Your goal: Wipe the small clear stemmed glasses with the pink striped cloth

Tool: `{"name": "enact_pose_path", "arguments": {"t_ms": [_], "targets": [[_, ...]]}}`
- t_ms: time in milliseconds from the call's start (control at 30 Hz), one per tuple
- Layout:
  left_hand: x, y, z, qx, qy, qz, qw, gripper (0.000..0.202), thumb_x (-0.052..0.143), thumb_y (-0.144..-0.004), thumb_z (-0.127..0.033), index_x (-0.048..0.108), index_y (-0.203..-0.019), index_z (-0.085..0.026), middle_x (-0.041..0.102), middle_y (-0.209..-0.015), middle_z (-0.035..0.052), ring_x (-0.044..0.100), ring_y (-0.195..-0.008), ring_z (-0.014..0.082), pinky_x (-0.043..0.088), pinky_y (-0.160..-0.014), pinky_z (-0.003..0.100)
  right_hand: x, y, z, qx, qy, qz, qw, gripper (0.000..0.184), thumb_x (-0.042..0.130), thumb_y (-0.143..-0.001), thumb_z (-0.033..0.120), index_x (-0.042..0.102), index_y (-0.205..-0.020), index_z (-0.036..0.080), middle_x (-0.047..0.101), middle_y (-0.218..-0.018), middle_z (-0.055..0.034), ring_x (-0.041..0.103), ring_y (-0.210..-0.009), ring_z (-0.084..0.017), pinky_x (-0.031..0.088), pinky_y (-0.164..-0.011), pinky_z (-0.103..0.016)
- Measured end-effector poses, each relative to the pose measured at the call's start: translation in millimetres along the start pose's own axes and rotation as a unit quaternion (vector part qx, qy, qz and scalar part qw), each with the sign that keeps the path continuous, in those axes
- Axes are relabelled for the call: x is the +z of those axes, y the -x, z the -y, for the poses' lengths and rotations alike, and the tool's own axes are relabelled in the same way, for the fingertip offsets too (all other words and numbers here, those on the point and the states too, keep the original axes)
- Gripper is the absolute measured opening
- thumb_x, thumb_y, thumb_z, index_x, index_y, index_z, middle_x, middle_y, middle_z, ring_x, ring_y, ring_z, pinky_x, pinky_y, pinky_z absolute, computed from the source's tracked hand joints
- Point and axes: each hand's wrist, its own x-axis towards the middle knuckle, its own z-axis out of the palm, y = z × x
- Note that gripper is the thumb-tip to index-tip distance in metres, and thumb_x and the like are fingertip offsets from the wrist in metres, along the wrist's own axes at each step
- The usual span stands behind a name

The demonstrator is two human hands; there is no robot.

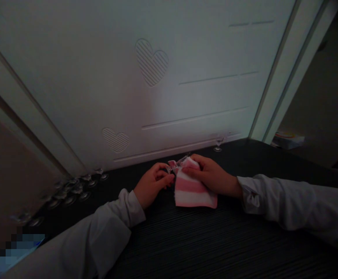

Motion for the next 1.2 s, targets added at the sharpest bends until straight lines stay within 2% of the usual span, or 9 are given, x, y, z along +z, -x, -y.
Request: {"name": "enact_pose_path", "arguments": {"t_ms": [367, 633, 933, 1200], "targets": [[-0.6, -0.3, -0.2, 0.002, -0.019, 0.009, 1.0, 0.023, 0.056, -0.07, -0.027, 0.043, -0.086, -0.017, 0.054, -0.06, -0.0044, 0.051, -0.056, 0.0099, 0.038, -0.054, 0.024, 0.4, -0.5, -2.0, -0.004, 0.004, 0.0, 1.0, 0.013, 0.051, -0.076, 0.029, 0.051, -0.078, 0.017, 0.053, -0.069, 0.0002, 0.05, -0.061, -0.012, 0.041, -0.053, -0.024], [-0.7, 0.7, -4.6, 0.012, -0.027, 0.021, 0.999, 0.02, 0.048, -0.076, -0.035, 0.048, -0.079, -0.015, 0.053, -0.061, -0.003, 0.048, -0.056, 0.0099, 0.037, -0.056, 0.024, 0.9, 1.4, -1.8, -0.022, 0.019, -0.006, 1.0, 0.012, 0.051, -0.076, 0.029, 0.05, -0.076, 0.017, 0.05, -0.066, 0.0021, 0.047, -0.058, -0.01, 0.039, -0.051, -0.022], [-1.9, -0.3, -2.1, 0.009, -0.023, 0.023, 0.999, 0.026, 0.043, -0.078, -0.04, 0.051, -0.075, -0.016, 0.055, -0.06, -0.0013, 0.049, -0.056, 0.0113, 0.038, -0.056, 0.025, 0.3, 0.8, -0.2, -0.038, 0.037, -0.005, 0.999, 0.011, 0.051, -0.076, 0.029, 0.051, -0.076, 0.018, 0.051, -0.068, 0.0016, 0.048, -0.061, -0.012, 0.039, -0.054, -0.024], [-3.2, -0.5, 1.6, -0.009, -0.013, 0.029, 0.999, 0.043, 0.034, -0.081, -0.05, 0.053, -0.068, -0.014, 0.056, -0.056, 0.0012, 0.052, -0.055, 0.0132, 0.04, -0.06, 0.028, -0.7, 3.0, 2.5, -0.06, 0.059, 0.004, 0.996, 0.011, 0.051, -0.076, 0.029, 0.051, -0.074, 0.018, 0.05, -0.067, 0.0021, 0.047, -0.06, -0.011, 0.038, -0.053, -0.023]]}}
